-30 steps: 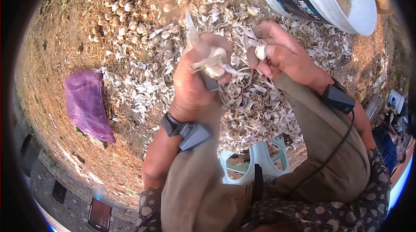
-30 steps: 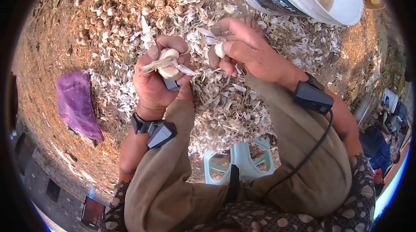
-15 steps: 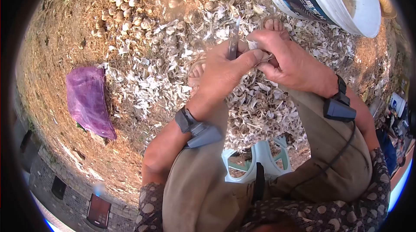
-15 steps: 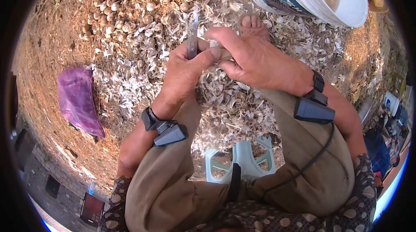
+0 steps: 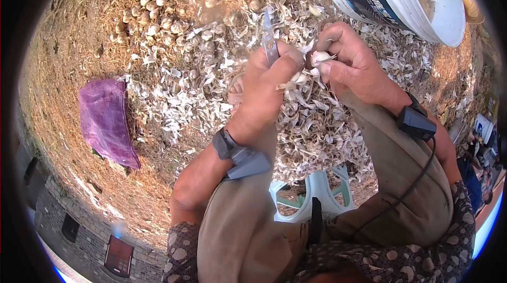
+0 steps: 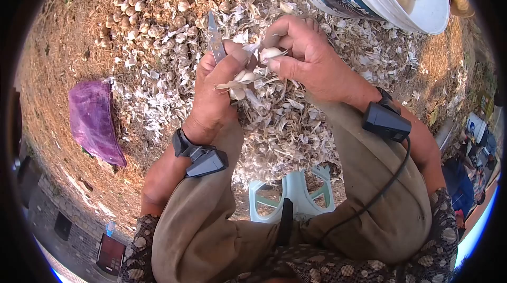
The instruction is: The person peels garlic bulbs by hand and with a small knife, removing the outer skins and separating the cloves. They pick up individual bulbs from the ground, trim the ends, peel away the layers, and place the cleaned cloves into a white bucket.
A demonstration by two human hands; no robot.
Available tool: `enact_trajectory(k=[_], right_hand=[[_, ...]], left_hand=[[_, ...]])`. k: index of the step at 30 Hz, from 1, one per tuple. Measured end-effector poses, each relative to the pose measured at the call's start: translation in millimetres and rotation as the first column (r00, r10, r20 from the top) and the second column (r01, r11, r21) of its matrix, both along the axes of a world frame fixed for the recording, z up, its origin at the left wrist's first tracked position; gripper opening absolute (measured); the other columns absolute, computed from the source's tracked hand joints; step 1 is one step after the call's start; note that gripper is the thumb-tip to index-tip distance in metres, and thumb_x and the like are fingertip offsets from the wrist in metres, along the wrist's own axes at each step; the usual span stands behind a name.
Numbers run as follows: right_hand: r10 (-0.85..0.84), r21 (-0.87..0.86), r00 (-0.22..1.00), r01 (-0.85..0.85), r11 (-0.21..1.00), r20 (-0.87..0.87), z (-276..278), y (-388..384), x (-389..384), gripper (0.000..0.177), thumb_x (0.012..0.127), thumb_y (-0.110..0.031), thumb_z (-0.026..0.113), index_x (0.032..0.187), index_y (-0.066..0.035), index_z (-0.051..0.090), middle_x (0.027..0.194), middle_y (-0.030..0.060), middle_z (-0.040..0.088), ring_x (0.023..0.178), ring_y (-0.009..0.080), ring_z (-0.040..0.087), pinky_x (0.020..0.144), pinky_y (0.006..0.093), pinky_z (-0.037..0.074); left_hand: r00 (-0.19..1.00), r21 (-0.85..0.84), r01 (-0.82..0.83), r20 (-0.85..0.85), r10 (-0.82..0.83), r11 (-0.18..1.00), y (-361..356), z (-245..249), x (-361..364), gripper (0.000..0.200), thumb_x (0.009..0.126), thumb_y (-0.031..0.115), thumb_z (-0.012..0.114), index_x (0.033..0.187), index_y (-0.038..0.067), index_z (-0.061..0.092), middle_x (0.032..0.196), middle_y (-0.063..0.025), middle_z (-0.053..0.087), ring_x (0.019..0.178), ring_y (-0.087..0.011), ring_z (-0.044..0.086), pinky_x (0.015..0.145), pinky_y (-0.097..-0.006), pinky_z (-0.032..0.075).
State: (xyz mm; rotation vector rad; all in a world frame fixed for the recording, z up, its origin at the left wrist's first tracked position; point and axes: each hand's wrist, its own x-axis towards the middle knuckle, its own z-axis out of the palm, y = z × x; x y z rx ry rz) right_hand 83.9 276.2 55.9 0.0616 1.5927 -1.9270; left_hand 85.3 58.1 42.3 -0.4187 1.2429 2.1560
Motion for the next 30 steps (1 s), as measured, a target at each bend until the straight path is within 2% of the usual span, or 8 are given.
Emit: enact_trajectory(k=[3, 9, 12, 15, 21, 25, 28, 30], right_hand=[[-0.012, -0.07, 1.0, 0.01, 0.998, -0.028, -1.4, 0.4, -0.4, 0.029, 0.102, -0.007, 0.063, 0.128, -0.003, 0.05, 0.116, 0.0078, 0.062, 0.104, 0.0106, 0.061, 0.083, 0.0288, 0.056], [0.054, -0.064, 0.998, -0.055, 0.996, -0.03, -2.5, 8.7, -0.4, 0.032, 0.102, -0.011, 0.063, 0.13, -0.003, 0.049, 0.12, 0.0119, 0.061, 0.105, 0.0168, 0.064, 0.093, 0.0343, 0.056], [0.033, -0.033, 0.994, -0.037, 0.999, -0.103, 0.8, 7.8, 2.3, 0.028, 0.101, -0.002, 0.062, 0.128, -0.002, 0.051, 0.117, 0.0053, 0.055, 0.107, 0.0133, 0.06, 0.094, 0.0324, 0.054], [0.079, 0.099, 0.908, -0.042, 0.994, -0.412, 0.1, 8.6, -1.8, 0.029, 0.101, -0.002, 0.062, 0.128, -0.002, 0.051, 0.122, 0.008, 0.054, 0.11, 0.0171, 0.059, 0.096, 0.0347, 0.053], [0.319, 0.452, 0.693, 0.011, 0.892, -0.646, 12.6, 15.9, -11.1, 0.033, 0.094, -0.002, 0.067, 0.125, -0.005, 0.055, 0.119, 0.014, 0.059, 0.107, 0.0302, 0.06, 0.097, 0.0425, 0.047], [0.36, 0.489, 0.69, -0.009, 0.872, -0.628, 10.3, 11.7, -6.1, 0.029, 0.091, -0.004, 0.07, 0.118, -0.007, 0.059, 0.106, 0.0125, 0.06, 0.101, 0.0312, 0.058, 0.097, 0.0443, 0.041], [0.399, 0.554, 0.743, -0.046, 0.831, -0.538, 22.1, 12.3, -5.2, 0.026, 0.093, -0.008, 0.07, 0.117, -0.006, 0.059, 0.105, 0.0129, 0.061, 0.1, 0.0301, 0.06, 0.096, 0.0438, 0.044], [0.451, 0.619, 0.793, -0.122, 0.776, -0.41, 29.4, 17.4, -6.1, 0.03, 0.096, -0.012, 0.068, 0.122, -0.003, 0.057, 0.113, 0.0158, 0.065, 0.107, 0.0299, 0.066, 0.097, 0.0436, 0.051]], left_hand=[[0.997, -0.001, -0.073, 0.04, 0.073, 0.997, -3.7, 7.4, -2.3, 0.015, 0.102, 0.018, 0.063, 0.089, 0.009, 0.063, 0.078, -0.0027, 0.064, 0.063, -0.0089, 0.057, 0.055, -0.0258, 0.047], [0.989, -0.173, -0.136, 0.031, 0.143, 0.975, -10.8, -12.0, -6.2, 0.012, 0.101, 0.016, 0.065, 0.094, 0.007, 0.066, 0.081, 0.0004, 0.063, 0.066, -0.0079, 0.057, 0.056, -0.0254, 0.047], [0.996, -0.215, -0.082, 0.021, 0.089, 0.973, -11.2, -12.5, -2.0, 0.007, 0.098, 0.014, 0.07, 0.096, 0.008, 0.069, 0.086, 0.0052, 0.064, 0.078, -0.0045, 0.056, 0.067, -0.0229, 0.044], [1.0, -0.236, 0.007, -0.019, -0.012, 0.972, -8.2, -3.6, -3.7, 0.007, 0.097, 0.013, 0.07, 0.096, 0.006, 0.068, 0.085, 0.0031, 0.064, 0.073, -0.0052, 0.057, 0.065, -0.0222, 0.046], [0.968, -0.104, 0.113, -0.211, -0.133, 0.988, -3.4, 10.4, -3.1, 0.035, 0.091, 0.004, 0.078, 0.123, 0.0, 0.064, 0.083, 0.0018, 0.063, 0.07, -0.0041, 0.056, 0.062, -0.0205, 0.045], [0.885, -0.264, 0.214, -0.355, -0.301, 0.94, 2.7, 20.9, -7.3, 0.034, 0.093, 0.007, 0.077, 0.123, -0.001, 0.063, 0.082, 0.0024, 0.062, 0.069, -0.0027, 0.051, 0.062, -0.0197, 0.042], [0.889, -0.237, 0.179, -0.377, -0.261, 0.955, 8.4, 9.2, -2.8, 0.027, 0.098, 0.013, 0.072, 0.12, -0.001, 0.064, 0.082, 0.0017, 0.063, 0.067, -0.0029, 0.051, 0.06, -0.0202, 0.041], [0.958, -0.08, 0.153, -0.232, -0.168, 0.985, 8.5, 10.3, -1.2, 0.021, 0.101, 0.015, 0.069, 0.116, 0.0, 0.065, 0.084, 0.0024, 0.062, 0.072, -0.004, 0.052, 0.063, -0.0228, 0.043]])
